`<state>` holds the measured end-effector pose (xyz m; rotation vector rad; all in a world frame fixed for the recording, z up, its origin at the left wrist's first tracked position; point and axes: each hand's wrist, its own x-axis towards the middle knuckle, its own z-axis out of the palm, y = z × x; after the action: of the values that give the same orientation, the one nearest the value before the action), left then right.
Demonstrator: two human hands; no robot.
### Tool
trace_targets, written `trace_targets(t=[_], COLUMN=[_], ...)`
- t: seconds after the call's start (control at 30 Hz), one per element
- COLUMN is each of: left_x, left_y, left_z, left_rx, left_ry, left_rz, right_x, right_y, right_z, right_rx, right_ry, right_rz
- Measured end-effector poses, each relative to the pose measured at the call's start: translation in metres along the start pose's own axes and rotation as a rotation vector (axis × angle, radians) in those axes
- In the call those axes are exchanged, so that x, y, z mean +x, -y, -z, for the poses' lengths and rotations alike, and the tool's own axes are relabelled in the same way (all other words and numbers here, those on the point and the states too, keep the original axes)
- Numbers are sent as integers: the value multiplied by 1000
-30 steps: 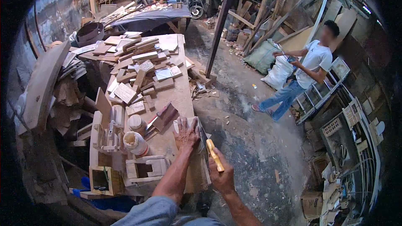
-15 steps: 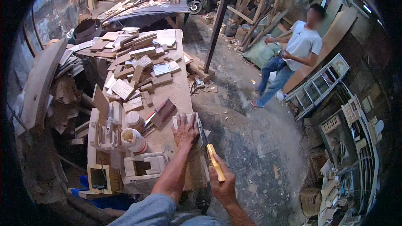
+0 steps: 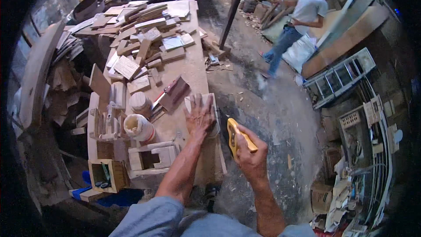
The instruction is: The person marks a curved line on a small rectangular piece of wood using a compass and pencil. They then use a hand saw to cut along the marked line, shaping the wood piece. The person holds the wood steady with their left hand while sawing with their right hand.
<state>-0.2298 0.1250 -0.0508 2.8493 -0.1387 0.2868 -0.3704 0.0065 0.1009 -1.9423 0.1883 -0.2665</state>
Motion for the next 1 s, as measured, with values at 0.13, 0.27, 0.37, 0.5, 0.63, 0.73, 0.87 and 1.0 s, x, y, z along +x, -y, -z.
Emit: trace_targets(t=[0.13,0.27,0.37,0.5,0.63,0.73,0.87,1.0], left_x=[10,14,14,12,14,12,14,12], left_y=[-3,-3,-1,3,-5,-2,-3,-6], left_z=[1,-7,-11,-6,-2,-5,0,-3], left_rx=[-42,-47,-45,-12,-50,-36,-42,-54], left_ry=[-60,-91,-97,-91,-86,-89,-33,-52], left_rz=[23,51,52,30,57,62,81,97], right_x=[-49,-76,-69,-55,-88,-103,-107,-116], right_y=[-55,-65,-42,-19,-70,-99,-105,-122], right_z=[-5,-10,-12,-17,-15,-19,-20,-20], right_rx=[-14,-20,-36,-32,-45,12,110,87], right_ry=[-131,-105,-32,-40,-69,-36,7,-12], right_rz=[196,144,107,77,198,149,138,68])
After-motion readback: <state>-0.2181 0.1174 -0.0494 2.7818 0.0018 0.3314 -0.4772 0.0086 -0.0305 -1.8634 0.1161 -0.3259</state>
